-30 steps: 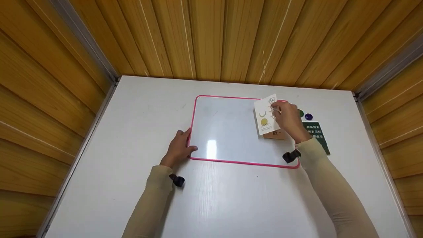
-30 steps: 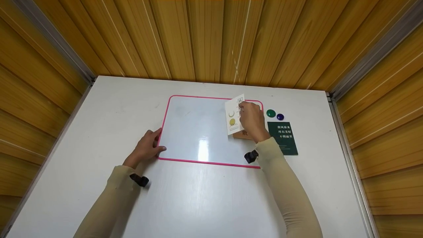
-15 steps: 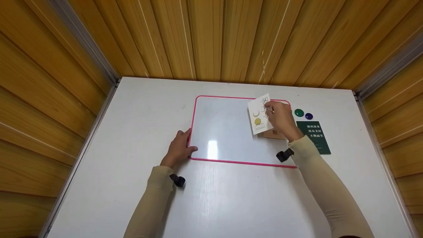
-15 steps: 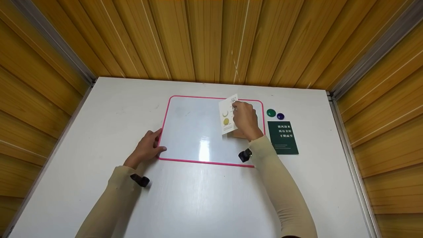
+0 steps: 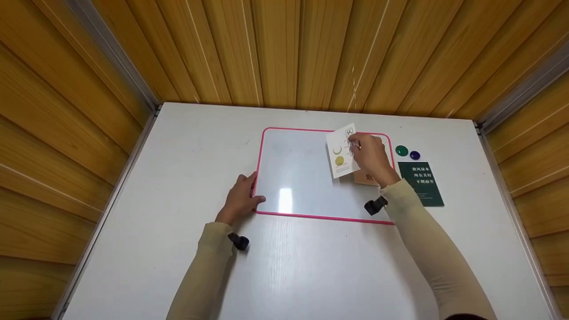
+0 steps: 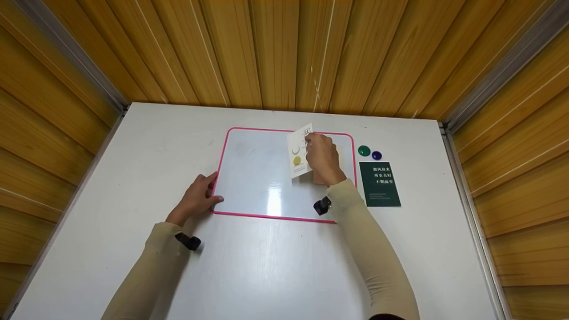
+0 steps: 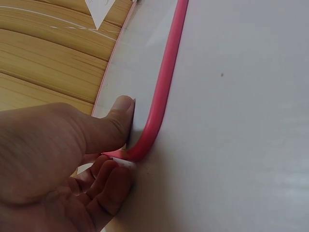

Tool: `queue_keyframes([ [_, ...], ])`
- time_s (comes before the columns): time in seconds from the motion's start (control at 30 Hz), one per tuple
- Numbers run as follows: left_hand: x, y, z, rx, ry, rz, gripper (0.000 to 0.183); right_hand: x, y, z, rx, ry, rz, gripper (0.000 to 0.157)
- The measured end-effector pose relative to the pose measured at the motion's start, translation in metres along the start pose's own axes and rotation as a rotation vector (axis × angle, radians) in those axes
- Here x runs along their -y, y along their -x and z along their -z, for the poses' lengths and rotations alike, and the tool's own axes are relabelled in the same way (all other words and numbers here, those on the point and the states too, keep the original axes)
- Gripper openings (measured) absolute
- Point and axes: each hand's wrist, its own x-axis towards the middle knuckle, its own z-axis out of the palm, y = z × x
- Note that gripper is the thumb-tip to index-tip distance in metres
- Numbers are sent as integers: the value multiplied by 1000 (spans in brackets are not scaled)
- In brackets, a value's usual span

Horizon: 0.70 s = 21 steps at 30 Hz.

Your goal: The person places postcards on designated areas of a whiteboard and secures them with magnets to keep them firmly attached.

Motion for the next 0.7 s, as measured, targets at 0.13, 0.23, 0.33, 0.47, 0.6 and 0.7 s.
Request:
queue_keyframes([
  [0.13, 0, 0, 0, 1, 2, 12, 86, 2, -2, -5, -12, 4, 11, 33],
  [0.23, 0, -1, -1, 0, 5, 23, 86, 3, -2, -8, -19, 1, 8, 33],
  [0.33, 0, -1, -1, -1, 3, 28, 87, 4, -2, -11, -24, -7, 15, 32],
  [0.47, 0, -1, -1, 0, -3, 24, 87, 3, -2, -16, -33, -16, 25, 31],
  [0.6, -1, 0, 0, 0, 4, 11, 86, 2, -3, -18, -38, -5, 42, 31],
  [0.7, -1, 1, 0, -3, 9, 1, 86, 2, -4, -20, -39, 0, 49, 32],
])
